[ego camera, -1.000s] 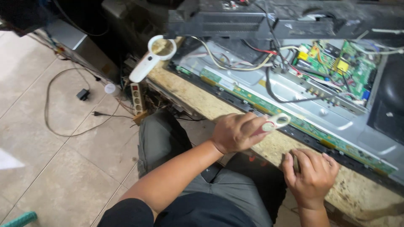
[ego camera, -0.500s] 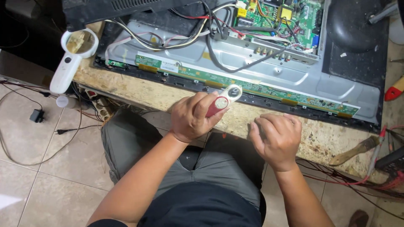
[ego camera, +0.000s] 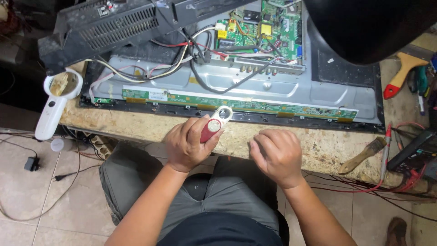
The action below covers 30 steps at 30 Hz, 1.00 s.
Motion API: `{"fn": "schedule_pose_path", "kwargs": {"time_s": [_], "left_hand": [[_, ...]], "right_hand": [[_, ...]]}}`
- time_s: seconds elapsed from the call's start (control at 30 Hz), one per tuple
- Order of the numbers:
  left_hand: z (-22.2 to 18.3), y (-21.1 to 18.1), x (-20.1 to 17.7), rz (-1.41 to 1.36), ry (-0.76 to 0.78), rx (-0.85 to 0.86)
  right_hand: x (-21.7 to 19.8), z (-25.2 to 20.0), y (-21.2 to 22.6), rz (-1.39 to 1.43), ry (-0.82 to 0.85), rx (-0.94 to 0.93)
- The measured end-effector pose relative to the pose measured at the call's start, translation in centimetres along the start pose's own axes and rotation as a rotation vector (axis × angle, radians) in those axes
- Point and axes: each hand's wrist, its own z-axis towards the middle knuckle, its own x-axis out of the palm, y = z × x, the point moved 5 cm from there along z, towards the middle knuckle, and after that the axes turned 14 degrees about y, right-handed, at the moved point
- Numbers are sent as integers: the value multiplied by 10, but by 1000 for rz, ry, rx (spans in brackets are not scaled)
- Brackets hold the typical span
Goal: Cleaning and inspecting the internal circuit board of a television using a brush and magnifying glass
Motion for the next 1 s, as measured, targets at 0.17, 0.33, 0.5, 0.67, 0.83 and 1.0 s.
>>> {"fn": "schedule_pose_path", "kwargs": {"time_s": [0.17,0.33,0.5,0.67,0.83,1.0], "left_hand": [[0,-1,1,-4,2,0],[0,-1,1,1,-3,-6],[0,-1,0,0,-12,-1],[2,-2,-3,-10,-8,4],[2,-3,-4,-30,-4,-6],[-1,-3,-1,-16,-16,-2]], "right_hand": [[-3,1,-1,33,-17,17],[1,-1,-3,40,-11,19],[1,0,-3,49,-10,19],[1,1,-3,56,-8,39],[1,1,-3,59,-13,51],[0,2,-3,54,-29,47]]}}
